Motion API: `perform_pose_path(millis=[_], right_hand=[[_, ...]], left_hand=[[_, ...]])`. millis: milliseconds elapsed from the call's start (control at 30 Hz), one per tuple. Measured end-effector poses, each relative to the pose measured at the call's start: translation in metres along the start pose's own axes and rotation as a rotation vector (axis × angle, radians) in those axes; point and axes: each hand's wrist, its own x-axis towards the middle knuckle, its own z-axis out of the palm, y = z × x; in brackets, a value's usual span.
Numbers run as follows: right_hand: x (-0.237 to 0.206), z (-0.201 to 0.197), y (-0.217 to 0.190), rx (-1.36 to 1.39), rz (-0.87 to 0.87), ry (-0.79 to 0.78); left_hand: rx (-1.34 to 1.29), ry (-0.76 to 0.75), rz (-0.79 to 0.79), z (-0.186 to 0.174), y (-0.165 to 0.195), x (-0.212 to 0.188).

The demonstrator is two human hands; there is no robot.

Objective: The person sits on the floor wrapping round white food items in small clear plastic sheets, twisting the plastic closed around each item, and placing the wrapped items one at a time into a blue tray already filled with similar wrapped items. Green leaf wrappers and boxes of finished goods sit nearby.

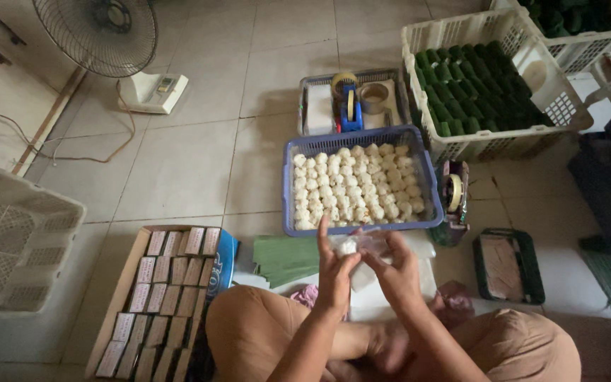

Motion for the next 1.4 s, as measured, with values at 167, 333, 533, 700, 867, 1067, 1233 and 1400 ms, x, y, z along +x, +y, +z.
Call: perform_pose_path(millis=[167,333,533,700,867,1067,1233,1400], right_hand=[[-0.022,-0.011,-0.007,-0.069,-0.181,0.098],[-0.040,-0.003,-0.005,0.044,-0.036,-0.179],[-0.039,-0.004,0.025,0.073,0.099,-0.213],[-0.050,-0.005,0.042,-0.529,-0.301,-0.062],[-0.055,0.003,0.079,0.005,0.078,-0.210],[-0.059,0.022,0.137,0.482,0.314,-0.269],[-0.061,0.031,0.148,0.487,0.402,-0.292],[-0.036,0.005,0.151,0.558,0.717,-0.282]], left_hand=[[0.051,0.092,0.046,-0.003,-0.008,-0.009],[-0.034,-0.112,-0.076,-0.008,-0.020,-0.014],[-0.045,-0.171,-0.154,-0.018,-0.025,-0.025],[-0.171,0.166,-0.197,-0.033,-0.059,-0.029],[-0.263,0.323,-0.236,-0.063,-0.105,-0.036],[-0.030,0.535,-0.237,-0.081,-0.115,-0.030],[-0.038,0.609,-0.387,-0.088,-0.107,-0.029],[0.509,0.218,0.032,-0.163,-0.071,0.007]])
